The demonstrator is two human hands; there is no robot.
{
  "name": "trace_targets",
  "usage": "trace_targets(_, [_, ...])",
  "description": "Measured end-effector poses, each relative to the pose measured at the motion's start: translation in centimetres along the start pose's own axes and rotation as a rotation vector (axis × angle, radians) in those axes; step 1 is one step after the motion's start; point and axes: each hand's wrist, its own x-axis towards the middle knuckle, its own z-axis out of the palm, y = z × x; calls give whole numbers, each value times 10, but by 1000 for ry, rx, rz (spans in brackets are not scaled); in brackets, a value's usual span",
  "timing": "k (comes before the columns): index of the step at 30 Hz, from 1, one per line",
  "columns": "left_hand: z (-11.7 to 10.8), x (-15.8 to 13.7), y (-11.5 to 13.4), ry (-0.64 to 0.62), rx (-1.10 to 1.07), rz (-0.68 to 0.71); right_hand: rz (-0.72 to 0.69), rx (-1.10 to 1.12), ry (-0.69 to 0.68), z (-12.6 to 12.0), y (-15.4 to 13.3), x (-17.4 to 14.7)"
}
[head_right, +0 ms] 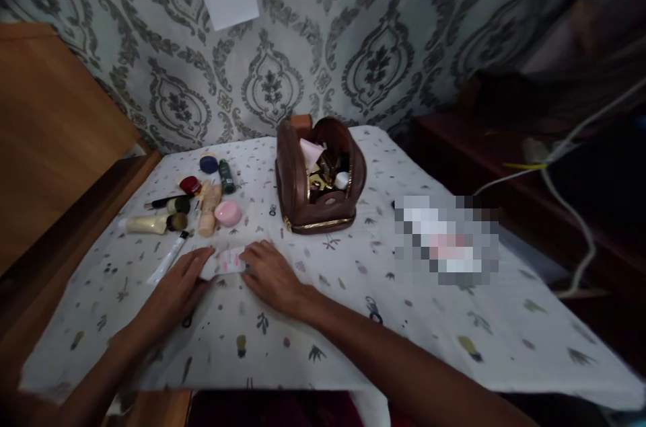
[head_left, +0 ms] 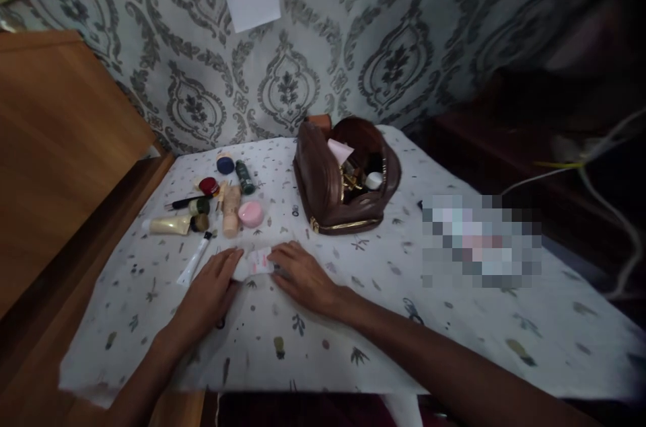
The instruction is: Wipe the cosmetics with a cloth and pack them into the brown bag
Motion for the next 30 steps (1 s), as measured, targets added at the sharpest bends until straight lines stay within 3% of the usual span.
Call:
trace_targets(6, [0, 10, -17, -20, -265, -32, -8, -23, 16, 1, 3, -1])
trace_targets(11, [-11, 24, -19, -71, -535, -426, 56, 159, 139, -4, 5, -2])
trace_targets(13, [-15, 30, -14, -102, -639, -475, 92, 318, 163, -7, 5, -2])
trace_targets(16, [-18, 40, -5, -112, -701, -416, 207, 664, 114, -10, 5, 0])
trace_targets(20, [-7, 51, 7, 22, -441, -266, 364, 991, 69, -8, 3, 2])
trace_targets(25, [25, 53, 33, 63, -67, 47, 517, 1097, 88, -4, 5, 7])
trace_targets(30, [34, 49, 45, 124, 21, 132, 550, 1184, 41, -4, 10, 11])
